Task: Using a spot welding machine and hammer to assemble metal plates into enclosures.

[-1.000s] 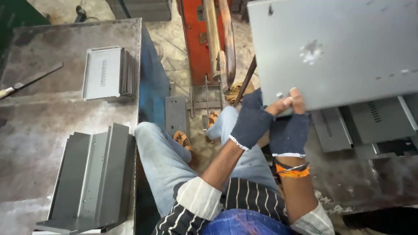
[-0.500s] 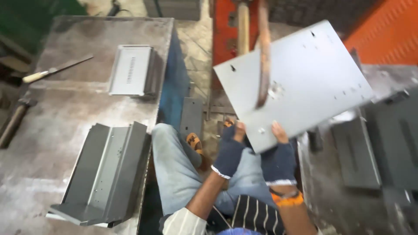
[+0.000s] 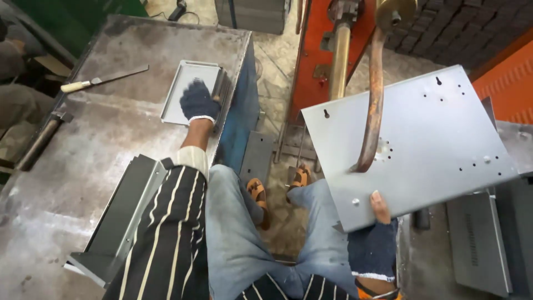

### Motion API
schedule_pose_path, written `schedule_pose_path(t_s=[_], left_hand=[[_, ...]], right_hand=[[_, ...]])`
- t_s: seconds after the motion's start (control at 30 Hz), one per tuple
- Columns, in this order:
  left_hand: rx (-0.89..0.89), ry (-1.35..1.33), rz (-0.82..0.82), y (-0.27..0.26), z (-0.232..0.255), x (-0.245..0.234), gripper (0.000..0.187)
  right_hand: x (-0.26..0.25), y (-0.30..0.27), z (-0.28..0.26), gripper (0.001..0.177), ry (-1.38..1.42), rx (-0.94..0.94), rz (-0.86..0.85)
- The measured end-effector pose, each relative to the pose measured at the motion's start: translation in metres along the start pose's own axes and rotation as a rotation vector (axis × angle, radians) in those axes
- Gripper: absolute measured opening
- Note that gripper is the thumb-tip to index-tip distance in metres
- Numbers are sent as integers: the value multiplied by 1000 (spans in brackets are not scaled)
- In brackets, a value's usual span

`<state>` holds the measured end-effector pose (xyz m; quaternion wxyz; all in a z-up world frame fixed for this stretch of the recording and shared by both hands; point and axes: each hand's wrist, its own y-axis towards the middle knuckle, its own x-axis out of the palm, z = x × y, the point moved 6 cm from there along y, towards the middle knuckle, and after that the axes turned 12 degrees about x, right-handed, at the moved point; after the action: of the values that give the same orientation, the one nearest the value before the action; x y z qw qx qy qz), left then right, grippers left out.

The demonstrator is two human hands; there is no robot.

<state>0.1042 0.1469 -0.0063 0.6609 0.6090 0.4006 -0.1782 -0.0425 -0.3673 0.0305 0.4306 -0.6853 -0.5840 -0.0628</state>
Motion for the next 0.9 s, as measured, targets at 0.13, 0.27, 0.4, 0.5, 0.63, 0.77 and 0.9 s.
schedule_pose_path(t_s=[0.13,0.27,0.4,0.5,0.63,0.77,0.9], left_hand=[[-27,-72,-428,-7,-4,57,33],[64,-220,-508,0,29,14,22],[92,-276,-351,5,23,-20,23],[146,-291,-42,3,12,-59,29],[-228,-1184,188,-41,-27,-65,24],[-999,-2125,-36,-135,30,-33,42],[-1145,-2407,-138,-211,102,-17,53]], right_hand=[[-24,-24,8,44,9,-16,-2],[-29,-39,14,45,11,-9,-17],[-35,-35,20,45,9,4,-46],[-26,-22,17,45,4,4,-72],[-2,-7,7,45,18,-11,-96],[12,-1,1,45,23,-13,-100],[19,2,0,46,20,-13,-84]])
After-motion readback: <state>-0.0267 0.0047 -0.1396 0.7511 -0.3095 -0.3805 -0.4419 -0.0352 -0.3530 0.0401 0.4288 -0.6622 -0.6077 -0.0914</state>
